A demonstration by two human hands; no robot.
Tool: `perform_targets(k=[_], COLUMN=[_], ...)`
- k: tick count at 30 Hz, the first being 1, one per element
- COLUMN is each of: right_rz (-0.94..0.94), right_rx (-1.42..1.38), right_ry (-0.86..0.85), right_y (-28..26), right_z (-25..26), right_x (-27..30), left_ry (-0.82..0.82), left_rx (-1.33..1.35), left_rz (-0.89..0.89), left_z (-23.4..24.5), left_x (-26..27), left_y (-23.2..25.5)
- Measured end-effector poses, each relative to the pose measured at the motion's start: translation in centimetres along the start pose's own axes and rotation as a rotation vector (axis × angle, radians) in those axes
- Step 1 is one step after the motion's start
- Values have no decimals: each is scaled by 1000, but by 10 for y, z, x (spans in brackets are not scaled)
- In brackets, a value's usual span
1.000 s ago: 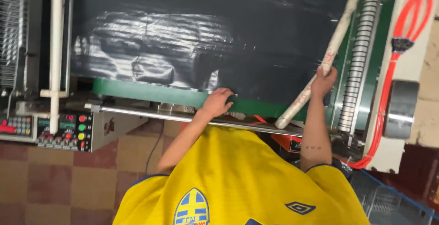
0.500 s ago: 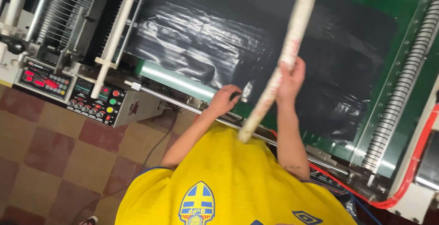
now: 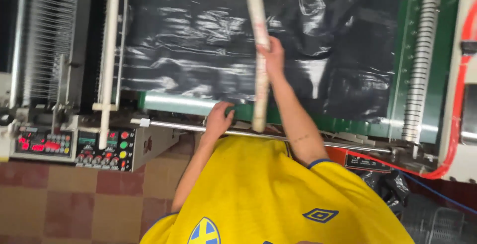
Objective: Guiding and smoothing a continuous sheet of black plastic film on a conveyor belt using a long rod.
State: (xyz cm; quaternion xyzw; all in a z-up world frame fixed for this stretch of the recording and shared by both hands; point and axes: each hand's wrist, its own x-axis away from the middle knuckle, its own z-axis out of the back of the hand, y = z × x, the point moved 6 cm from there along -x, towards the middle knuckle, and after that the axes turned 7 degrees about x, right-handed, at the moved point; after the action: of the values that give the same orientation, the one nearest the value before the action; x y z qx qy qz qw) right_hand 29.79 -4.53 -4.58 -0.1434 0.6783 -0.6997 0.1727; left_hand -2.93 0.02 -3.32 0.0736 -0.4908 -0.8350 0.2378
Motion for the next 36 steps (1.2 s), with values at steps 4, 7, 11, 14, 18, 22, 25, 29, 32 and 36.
perform_targets(k=[4,7,11,14,18,22,25,29,32,36], right_rz=[-65,-155,-349,-181,-10,53,55,44,15,11], right_rx=[448,789,1105,1055,1028,623,494,344,246,193], right_ry=[228,403,528,607,689,609,480,294,206,40], right_y=[53,67,53,44,-10,-67,-107,-119,-130,-119], right_z=[234,397,519,494,406,320,254,172,109,38], right_x=[-29,-24,-20,-20,1,26,11,16,24,41], left_ry=[90,43,-58,-50,-184,-315,-380,-343,-201,-59], left_rx=[-6,18,-3,-66,-159,-312,-321,-158,-62,-27], left_rz=[47,73,20,-86,-161,-183,-172,-154,-255,-155], left_z=[-12,-33,-73,-117,-152,-170,-150,-101,-50,0], left_x=[4,-9,-37,-71,-93,-85,-100,-90,-85,-75], left_y=[-3,17,57,61,95,87,96,111,110,72])
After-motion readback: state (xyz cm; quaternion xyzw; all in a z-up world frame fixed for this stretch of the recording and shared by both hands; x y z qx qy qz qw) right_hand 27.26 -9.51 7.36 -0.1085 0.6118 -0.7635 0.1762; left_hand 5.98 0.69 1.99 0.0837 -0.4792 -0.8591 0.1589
